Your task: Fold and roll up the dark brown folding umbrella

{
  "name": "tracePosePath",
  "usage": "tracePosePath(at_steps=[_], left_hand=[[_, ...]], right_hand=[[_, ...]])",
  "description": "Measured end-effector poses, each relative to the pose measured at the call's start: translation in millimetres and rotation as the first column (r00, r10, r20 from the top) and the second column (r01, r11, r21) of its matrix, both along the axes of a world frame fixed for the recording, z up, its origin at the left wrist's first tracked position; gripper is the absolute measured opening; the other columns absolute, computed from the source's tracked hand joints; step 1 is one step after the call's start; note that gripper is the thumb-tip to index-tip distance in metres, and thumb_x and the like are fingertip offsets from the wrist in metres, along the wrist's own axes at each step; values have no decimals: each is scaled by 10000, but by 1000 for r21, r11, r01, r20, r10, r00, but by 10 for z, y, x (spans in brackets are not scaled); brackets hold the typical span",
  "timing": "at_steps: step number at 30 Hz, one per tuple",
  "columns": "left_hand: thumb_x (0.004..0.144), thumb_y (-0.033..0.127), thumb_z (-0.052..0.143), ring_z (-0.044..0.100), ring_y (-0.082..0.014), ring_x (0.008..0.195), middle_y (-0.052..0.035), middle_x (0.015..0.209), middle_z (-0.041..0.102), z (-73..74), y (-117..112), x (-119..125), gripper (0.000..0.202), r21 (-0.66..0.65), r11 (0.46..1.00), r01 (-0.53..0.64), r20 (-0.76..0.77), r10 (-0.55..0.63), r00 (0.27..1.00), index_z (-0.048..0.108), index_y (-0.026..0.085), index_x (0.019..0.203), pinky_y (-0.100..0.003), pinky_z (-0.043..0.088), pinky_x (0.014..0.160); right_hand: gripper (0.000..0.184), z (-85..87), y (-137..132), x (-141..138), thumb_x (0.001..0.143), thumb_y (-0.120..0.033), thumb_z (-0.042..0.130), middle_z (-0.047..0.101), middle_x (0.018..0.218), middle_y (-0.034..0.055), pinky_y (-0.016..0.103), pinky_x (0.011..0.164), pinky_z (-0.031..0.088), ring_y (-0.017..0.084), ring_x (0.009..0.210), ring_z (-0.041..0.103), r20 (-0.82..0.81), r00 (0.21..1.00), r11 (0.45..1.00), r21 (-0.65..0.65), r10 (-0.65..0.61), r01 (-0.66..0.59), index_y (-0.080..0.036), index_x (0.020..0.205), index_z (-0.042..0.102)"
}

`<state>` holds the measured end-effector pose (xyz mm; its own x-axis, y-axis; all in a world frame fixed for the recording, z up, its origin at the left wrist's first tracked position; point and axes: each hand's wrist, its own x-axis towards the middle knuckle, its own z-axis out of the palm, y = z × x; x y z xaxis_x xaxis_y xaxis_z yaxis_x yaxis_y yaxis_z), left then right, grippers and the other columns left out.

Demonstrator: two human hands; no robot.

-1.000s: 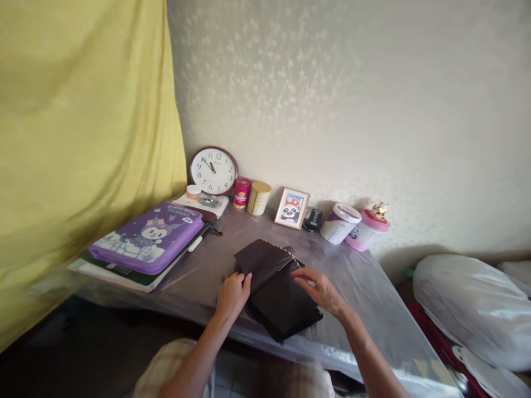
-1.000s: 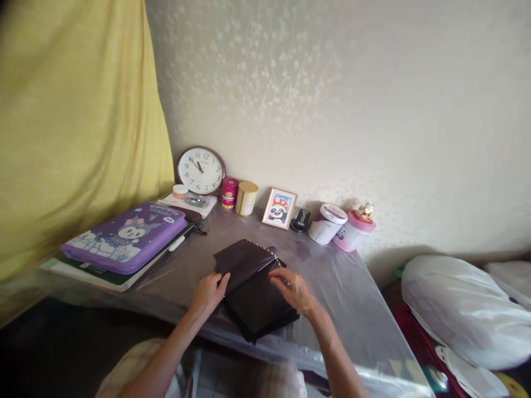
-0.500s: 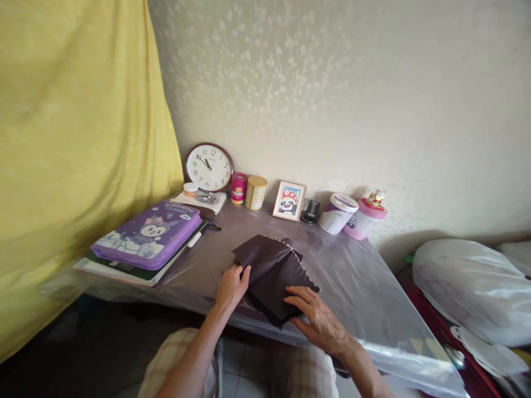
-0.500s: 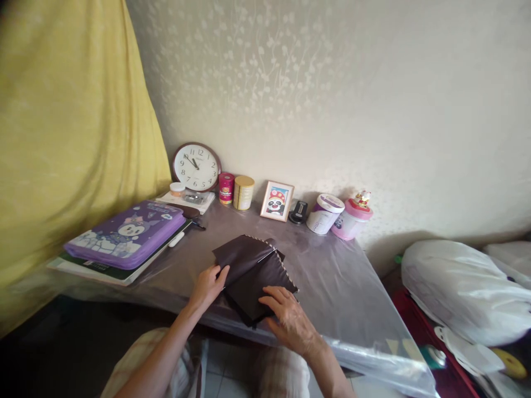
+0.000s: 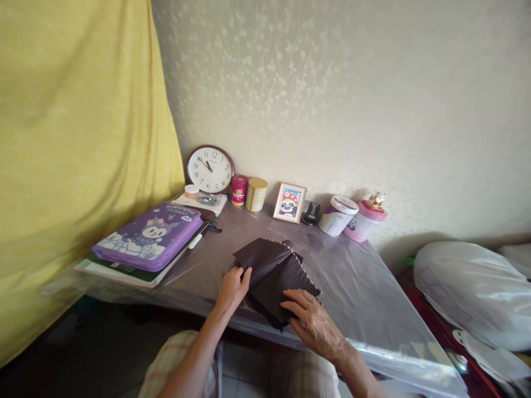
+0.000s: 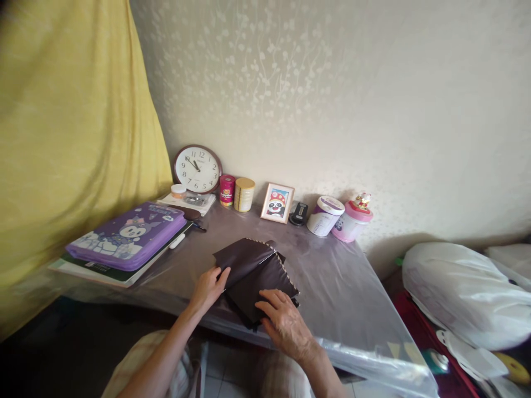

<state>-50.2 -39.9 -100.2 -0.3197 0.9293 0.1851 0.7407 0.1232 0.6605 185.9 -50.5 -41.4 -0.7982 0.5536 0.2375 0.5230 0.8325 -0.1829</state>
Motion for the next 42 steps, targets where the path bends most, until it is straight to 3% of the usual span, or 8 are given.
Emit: tracePosePath(at_steps=[13, 18, 24, 27, 30, 33, 38, 42], left_hand=[[885, 368, 342, 600, -172, 746, -81, 790, 651, -17, 2, -8, 374, 18, 1000, 7, 28, -7, 1000, 624, 162, 750, -259, 371, 678], [884, 375, 336, 593, -168, 735, -70, 767, 640, -8, 2, -11, 381, 22, 1000, 10, 47, -11, 999, 604, 171, 707, -257, 370, 676], [873, 414, 336, 590, -171, 730, -75, 776, 636, 7, -8, -11, 394, 29, 1000, -1, 95, -2, 995, 593, 169, 700, -266, 382, 692], [861, 453, 338, 601, -180, 751, -85, 805, 650, 7, -17, -10, 414, 23, 1000, -11, 135, 8, 991, 612, 163, 749, -271, 399, 710], [843, 477, 357, 611, -206, 839, -113, 913, 666, 0, -17, -11, 434, 7, 1000, -17, 194, 15, 981, 636, 145, 870, -290, 413, 762], [833, 426, 379, 594, -226, 956, -126, 1016, 659, -5, -16, -19, 413, -5, 1000, -10, 251, 11, 968, 636, 132, 968, -309, 414, 823], [786, 238, 363, 564, -209, 1039, -106, 1053, 660, 23, -32, -53, 377, -5, 1000, -8, 321, 10, 947, 633, 119, 1021, -298, 418, 860], [743, 203, 360, 551, -210, 1062, -93, 1084, 650, 44, -59, -77, 407, -7, 1000, 12, 358, -9, 934, 625, 122, 1041, -296, 419, 867]], right_hand=[[418, -124, 122, 78, 735, -25, 450, 543, 1203, 67, 382, 932, 433, 203, 1089, 495, 14, 997, 983, 168, -79, 76, -209, 1094, 557], [225, -104, 147, 103, 828, -110, 441, 593, 1121, 49, 342, 850, 476, 183, 969, 551, -19, 995, 975, 197, -99, 101, -220, 937, 604], [211, -52, 235, 161, 879, -172, 404, 630, 1043, 58, 303, 822, 483, 168, 907, 597, -80, 986, 946, 278, -148, 165, -207, 950, 600], [221, 7, 278, 142, 897, -194, 375, 631, 1054, 59, 243, 723, 507, 151, 853, 631, -112, 969, 940, 241, -219, 241, -205, 983, 579], [223, 96, 316, 25, 910, -204, 343, 626, 1066, 60, 223, 648, 513, 146, 818, 646, -173, 946, 946, 129, -273, 296, -213, 1013, 541], [197, 194, 375, -182, 912, -225, 348, 637, 994, 53, 256, 708, 506, 158, 848, 633, -264, 928, 957, 50, -264, 287, -228, 1014, 516], [165, 289, 579, -570, 902, -220, 366, 623, 914, 40, 267, 745, 478, 156, 851, 607, -346, 913, 970, 30, -217, 242, -218, 977, 513], [157, 264, 793, -826, 884, -204, 382, 622, 904, 45, 279, 768, 467, 160, 861, 596, -401, 893, 974, 8, -204, 226, -203, 949, 526]])
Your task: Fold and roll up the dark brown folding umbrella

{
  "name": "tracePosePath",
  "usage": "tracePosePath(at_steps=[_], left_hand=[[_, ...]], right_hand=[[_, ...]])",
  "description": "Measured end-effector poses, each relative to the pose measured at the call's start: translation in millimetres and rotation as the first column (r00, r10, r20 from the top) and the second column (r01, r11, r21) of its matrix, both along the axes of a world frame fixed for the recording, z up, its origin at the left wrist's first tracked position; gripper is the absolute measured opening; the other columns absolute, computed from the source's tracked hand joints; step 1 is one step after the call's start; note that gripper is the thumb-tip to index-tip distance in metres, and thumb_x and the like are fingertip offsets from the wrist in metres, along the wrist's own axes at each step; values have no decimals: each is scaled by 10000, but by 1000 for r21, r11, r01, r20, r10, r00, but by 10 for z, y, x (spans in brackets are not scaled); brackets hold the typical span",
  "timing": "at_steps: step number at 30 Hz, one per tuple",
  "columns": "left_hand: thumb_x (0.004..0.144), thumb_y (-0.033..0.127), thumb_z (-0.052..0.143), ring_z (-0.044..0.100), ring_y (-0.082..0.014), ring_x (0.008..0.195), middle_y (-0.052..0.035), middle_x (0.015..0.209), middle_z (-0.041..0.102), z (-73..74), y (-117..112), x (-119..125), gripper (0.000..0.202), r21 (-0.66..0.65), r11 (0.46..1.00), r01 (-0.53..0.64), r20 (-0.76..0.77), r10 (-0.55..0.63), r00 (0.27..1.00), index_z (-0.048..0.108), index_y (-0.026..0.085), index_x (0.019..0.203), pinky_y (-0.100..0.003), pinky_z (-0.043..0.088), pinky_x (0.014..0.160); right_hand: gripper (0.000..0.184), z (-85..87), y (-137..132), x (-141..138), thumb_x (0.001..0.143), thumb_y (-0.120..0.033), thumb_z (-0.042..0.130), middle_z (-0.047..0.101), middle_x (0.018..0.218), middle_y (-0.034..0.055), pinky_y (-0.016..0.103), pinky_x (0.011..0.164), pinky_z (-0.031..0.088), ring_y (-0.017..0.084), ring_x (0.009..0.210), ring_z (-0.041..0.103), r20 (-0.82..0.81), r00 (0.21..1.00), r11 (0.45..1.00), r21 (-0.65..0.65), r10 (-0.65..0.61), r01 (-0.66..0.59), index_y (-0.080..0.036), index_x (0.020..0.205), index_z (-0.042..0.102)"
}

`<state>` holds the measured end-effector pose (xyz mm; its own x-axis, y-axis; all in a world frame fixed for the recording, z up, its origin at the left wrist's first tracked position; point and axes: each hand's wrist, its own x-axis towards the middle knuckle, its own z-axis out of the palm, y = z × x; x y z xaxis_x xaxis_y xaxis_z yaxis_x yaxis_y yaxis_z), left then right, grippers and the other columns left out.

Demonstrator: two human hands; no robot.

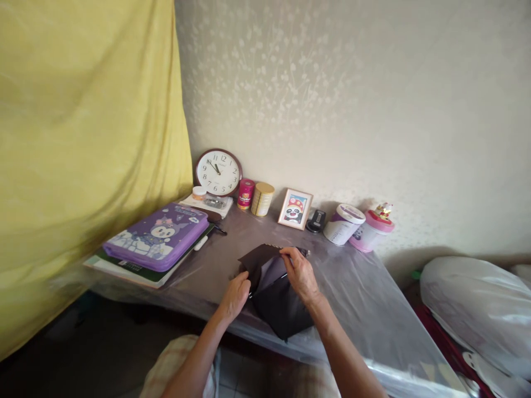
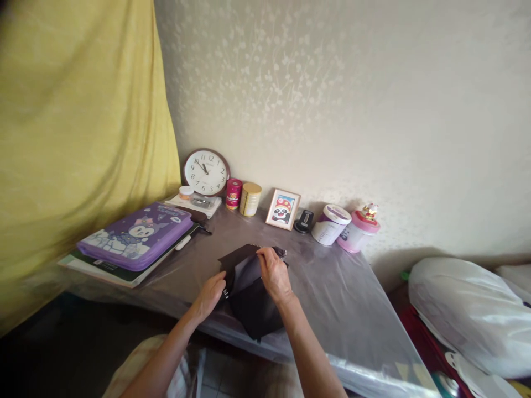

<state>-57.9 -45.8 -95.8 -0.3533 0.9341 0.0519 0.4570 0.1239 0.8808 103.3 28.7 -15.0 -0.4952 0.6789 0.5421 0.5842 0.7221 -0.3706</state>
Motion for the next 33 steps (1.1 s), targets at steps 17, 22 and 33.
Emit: tracePosePath(at_steps=[17, 22, 33], left_hand=[[799, 408, 458, 559, -158, 626, -16, 631, 596, -138, 98, 65, 273, 5, 998, -69, -77, 69, 995, 567, 162, 754, -243, 352, 572], [835, 339, 413, 497, -120, 561, 20, 586, 533, -192, 129, 66, 240, 7, 996, -94, -95, 94, 991, 497, 181, 675, -224, 293, 541], [860, 336, 377, 483, -122, 549, 35, 536, 479, -201, 147, 57, 263, 14, 992, -124, -152, 125, 980, 452, 203, 646, -222, 281, 550]], right_hand=[[174, -342, 396, -478, 869, -186, 375, 628, 911, 38, 274, 748, 465, 170, 840, 609, 152, 988, 997, -58, -33, 42, -218, 925, 536], [256, -455, 292, -448, 862, -151, 376, 483, 1250, 112, 268, 791, 469, 143, 918, 598, 77, 997, 1000, -18, 24, -23, -182, 1099, 466], [204, -525, 512, -76, 891, -232, 412, 653, 902, 48, 316, 876, 389, 156, 896, 581, 336, 937, 995, 61, -97, 81, -200, 858, 611]])
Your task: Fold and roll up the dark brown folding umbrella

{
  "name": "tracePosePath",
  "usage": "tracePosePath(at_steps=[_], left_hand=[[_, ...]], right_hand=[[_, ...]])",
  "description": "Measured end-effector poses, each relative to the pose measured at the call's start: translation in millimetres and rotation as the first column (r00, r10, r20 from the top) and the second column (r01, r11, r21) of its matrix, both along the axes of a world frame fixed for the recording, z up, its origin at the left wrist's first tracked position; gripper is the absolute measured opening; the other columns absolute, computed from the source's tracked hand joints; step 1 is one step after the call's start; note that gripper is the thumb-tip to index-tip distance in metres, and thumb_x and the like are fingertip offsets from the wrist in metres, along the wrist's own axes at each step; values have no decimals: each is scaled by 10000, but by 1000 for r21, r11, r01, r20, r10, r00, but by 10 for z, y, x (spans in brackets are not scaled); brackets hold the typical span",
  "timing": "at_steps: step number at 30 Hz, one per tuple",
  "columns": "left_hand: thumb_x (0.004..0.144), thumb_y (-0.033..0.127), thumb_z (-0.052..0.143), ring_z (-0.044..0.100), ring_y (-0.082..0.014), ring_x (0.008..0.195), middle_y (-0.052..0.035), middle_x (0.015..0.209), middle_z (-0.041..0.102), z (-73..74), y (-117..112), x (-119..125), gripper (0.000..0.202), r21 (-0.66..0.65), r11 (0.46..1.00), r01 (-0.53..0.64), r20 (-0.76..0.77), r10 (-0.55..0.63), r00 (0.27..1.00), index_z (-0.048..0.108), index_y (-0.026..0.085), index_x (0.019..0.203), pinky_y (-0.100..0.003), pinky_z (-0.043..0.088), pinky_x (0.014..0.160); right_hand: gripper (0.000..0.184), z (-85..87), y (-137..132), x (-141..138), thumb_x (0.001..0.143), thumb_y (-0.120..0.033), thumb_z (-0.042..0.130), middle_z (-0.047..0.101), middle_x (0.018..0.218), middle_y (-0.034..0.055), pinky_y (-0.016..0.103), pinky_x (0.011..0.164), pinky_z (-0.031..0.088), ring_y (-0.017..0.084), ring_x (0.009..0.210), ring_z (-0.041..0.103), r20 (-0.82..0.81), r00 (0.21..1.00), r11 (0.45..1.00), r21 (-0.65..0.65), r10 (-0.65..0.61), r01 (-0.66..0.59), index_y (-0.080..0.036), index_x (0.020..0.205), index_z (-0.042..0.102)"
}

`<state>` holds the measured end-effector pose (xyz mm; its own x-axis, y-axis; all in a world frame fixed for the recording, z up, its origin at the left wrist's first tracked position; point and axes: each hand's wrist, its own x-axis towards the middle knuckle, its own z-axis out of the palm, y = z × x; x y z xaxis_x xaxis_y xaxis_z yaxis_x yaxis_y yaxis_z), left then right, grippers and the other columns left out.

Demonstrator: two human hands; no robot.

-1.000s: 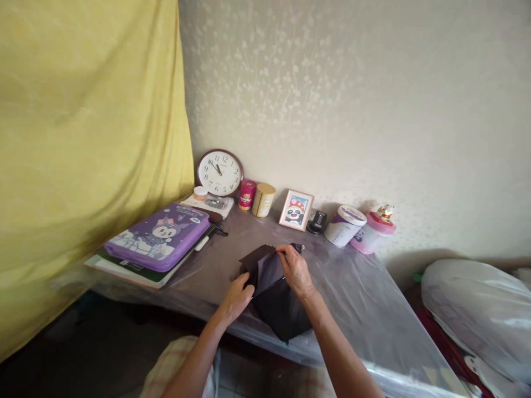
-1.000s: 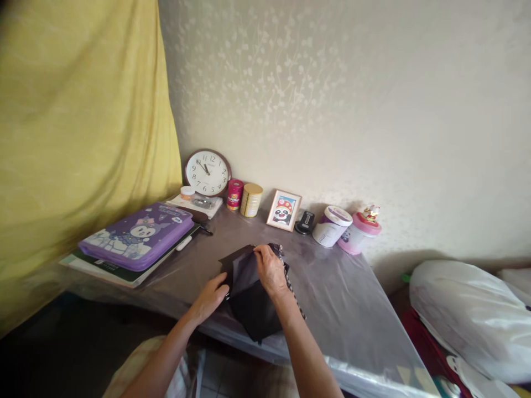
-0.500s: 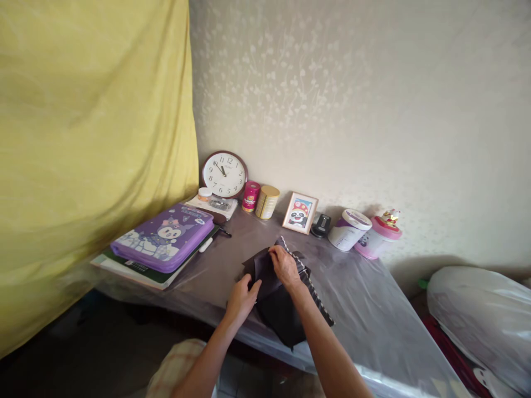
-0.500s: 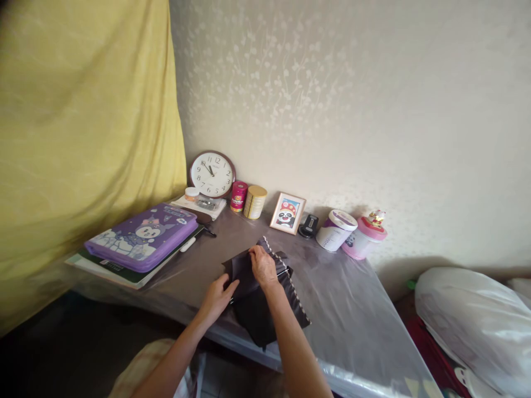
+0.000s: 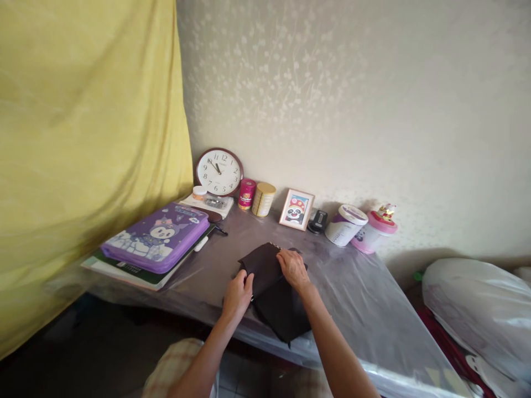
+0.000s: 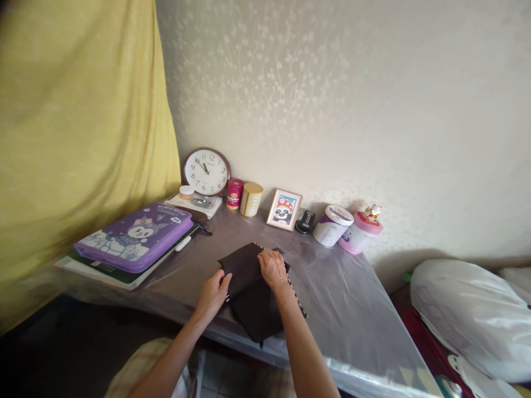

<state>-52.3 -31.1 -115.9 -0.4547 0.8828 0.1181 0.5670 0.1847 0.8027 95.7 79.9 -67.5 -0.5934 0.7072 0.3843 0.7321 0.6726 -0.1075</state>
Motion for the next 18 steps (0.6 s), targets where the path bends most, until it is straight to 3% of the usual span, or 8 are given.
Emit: tracePosePath(at_steps=[6, 12, 18], left_hand=[[867, 346, 358, 486, -123, 552, 31, 550, 491, 35, -17, -4, 263, 3, 1000, -23, -16, 23, 1000, 455, 208, 666, -222, 279, 544], [868, 344, 353, 465, -123, 521, 46, 516, 439, 45, -32, -6, 258, 9, 1000, -27, -13, 27, 1000, 422, 215, 655, -230, 265, 542], [863, 363, 344, 450, -127, 515, 49, 508, 409, 58, -49, -10, 269, 22, 1000, -19, -7, 20, 1000, 391, 222, 639, -232, 267, 546]], right_hand=[[185, 120, -116, 295, 859, -233, 456, 644, 1014, 52, 341, 883, 425, 182, 986, 569, -171, 984, 996, -76, 44, -57, -209, 953, 613], [222, 296, -618, 755, 870, -311, 447, 651, 1000, 48, 332, 842, 472, 173, 939, 597, -223, 969, 920, -347, 110, -184, -226, 1008, 599], [253, 269, -1119, 971, 809, -333, 557, 594, 1117, 75, 386, 955, 408, 199, 1116, 494, -143, 961, 902, -334, 236, -272, -225, 1035, 590]])
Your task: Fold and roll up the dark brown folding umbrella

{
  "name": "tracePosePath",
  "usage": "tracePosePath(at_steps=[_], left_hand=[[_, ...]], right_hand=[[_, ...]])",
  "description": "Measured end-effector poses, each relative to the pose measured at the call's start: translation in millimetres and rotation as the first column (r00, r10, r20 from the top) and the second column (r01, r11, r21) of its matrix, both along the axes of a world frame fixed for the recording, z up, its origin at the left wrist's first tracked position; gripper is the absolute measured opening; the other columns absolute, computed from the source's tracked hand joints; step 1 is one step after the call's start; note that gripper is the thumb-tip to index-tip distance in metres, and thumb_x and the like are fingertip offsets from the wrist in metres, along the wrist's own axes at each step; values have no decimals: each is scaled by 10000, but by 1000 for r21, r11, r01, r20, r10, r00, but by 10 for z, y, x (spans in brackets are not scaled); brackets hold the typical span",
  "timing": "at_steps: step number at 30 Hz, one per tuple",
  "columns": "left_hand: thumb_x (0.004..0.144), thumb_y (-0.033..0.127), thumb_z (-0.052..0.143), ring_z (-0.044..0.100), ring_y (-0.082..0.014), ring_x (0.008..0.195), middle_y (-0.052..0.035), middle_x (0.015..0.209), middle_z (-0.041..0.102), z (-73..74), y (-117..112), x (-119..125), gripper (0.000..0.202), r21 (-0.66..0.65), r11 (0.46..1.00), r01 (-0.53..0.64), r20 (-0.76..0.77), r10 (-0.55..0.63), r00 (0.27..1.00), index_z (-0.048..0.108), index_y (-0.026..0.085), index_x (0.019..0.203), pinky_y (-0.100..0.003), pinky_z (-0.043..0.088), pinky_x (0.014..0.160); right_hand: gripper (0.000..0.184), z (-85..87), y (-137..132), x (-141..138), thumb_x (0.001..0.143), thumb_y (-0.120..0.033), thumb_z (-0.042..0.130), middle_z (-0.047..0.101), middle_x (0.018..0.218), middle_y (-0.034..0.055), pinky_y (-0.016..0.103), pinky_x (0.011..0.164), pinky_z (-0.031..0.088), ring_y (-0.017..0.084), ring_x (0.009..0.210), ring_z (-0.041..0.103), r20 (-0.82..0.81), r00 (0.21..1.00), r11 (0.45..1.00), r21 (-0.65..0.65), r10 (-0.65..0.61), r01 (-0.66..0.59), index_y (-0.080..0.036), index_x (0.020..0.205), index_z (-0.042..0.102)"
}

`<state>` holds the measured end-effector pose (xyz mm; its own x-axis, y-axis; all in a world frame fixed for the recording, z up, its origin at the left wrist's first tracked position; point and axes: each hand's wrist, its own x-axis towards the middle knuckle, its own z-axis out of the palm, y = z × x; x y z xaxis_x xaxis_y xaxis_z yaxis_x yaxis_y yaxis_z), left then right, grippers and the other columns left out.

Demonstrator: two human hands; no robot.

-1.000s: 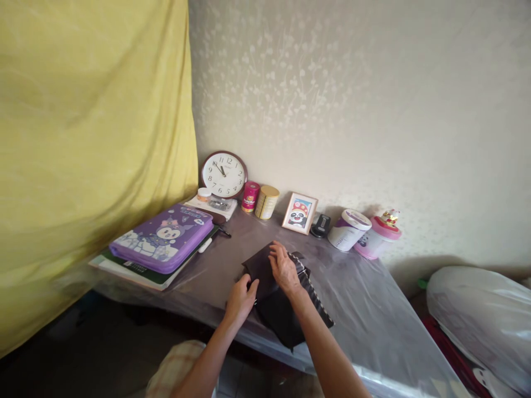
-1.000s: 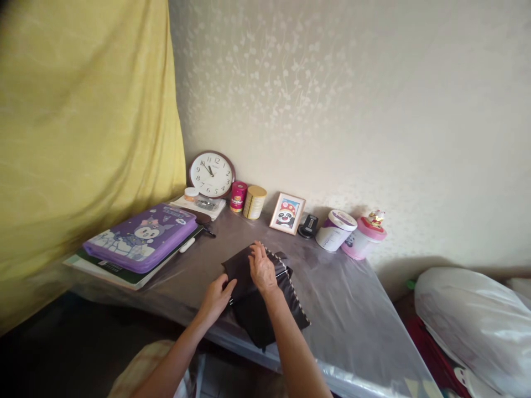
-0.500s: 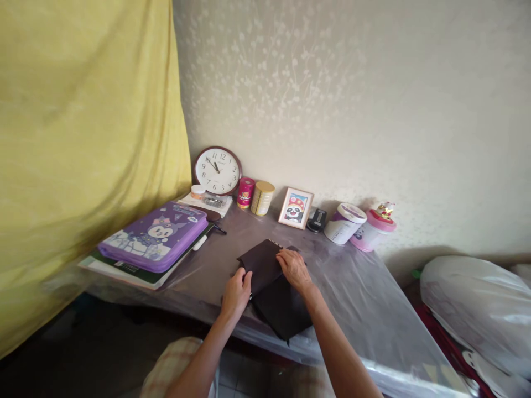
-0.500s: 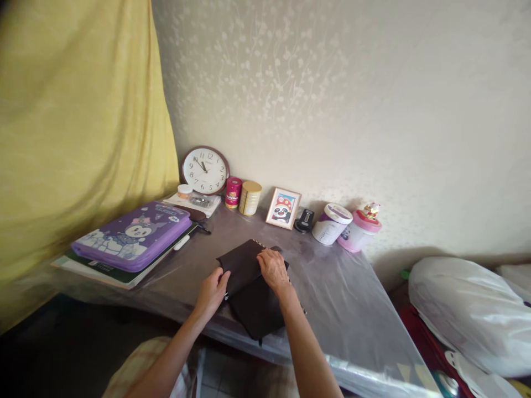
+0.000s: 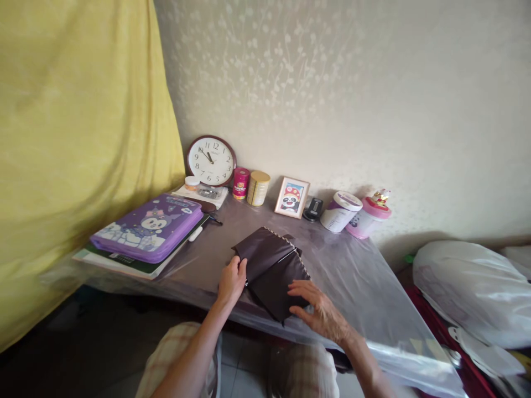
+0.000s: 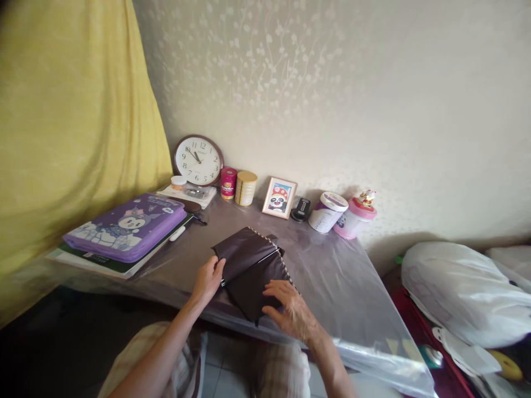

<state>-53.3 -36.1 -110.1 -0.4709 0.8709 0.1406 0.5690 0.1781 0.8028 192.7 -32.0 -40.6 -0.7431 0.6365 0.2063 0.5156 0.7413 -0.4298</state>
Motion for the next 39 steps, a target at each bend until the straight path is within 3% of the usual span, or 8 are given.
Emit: tracePosePath(at_steps=[5, 11, 17, 26, 32, 39], left_hand=[[855, 365, 348, 441, -125, 519, 50, 510, 407, 9, -1, 4, 269, 13, 1000, 6, 3, -6, 1000, 375, 222, 629, -228, 269, 549], [849, 379, 347, 422, -121, 503, 55, 502, 396, -16, 12, 0, 277, 25, 1000, 12, 9, -12, 1000, 378, 221, 624, -226, 263, 540], [850, 378, 350, 403, -114, 492, 60, 498, 389, -51, 15, -7, 278, 35, 999, 18, 11, -19, 1000, 389, 218, 627, -224, 259, 534], [854, 370, 355, 416, -117, 495, 61, 500, 390, -62, 24, -10, 273, 36, 999, 18, 23, -18, 1000, 392, 218, 630, -230, 257, 541], [854, 368, 360, 387, -111, 487, 67, 491, 360, -65, 30, 2, 279, 43, 999, 10, 37, -11, 999, 366, 218, 619, -228, 241, 533], [852, 362, 366, 370, -106, 479, 70, 481, 341, -42, 15, 14, 277, 57, 998, 23, 57, -26, 998, 368, 216, 617, -228, 229, 523]], right_hand=[[358, -110, -190, 27, 774, -265, 587, 528, 1220, 84, 422, 990, 371, 222, 1190, 422, 98, 995, 993, 112, 12, -23, -223, 1127, 541], [376, -203, -128, 57, 776, -85, 465, 539, 1206, 81, 434, 975, 392, 220, 1171, 443, 72, 997, 957, 289, -43, 20, -210, 1124, 537], [305, -130, -99, 45, 806, -95, 459, 572, 1164, 65, 418, 932, 432, 220, 1107, 492, 114, 991, 933, 358, -72, 27, -214, 1068, 561], [196, -79, -11, 132, 869, -164, 423, 639, 1005, 63, 347, 800, 494, 188, 890, 593, 50, 987, 891, 438, -153, 116, -210, 927, 605], [206, -25, 48, 27, 892, -184, 362, 606, 1108, 63, 238, 665, 524, 145, 842, 641, -97, 961, 916, 293, -258, 275, -217, 994, 539], [153, 107, 287, -419, 885, -223, 382, 635, 976, 42, 291, 811, 476, 162, 930, 602, -312, 909, 933, 139, -275, 330, -227, 978, 504]])
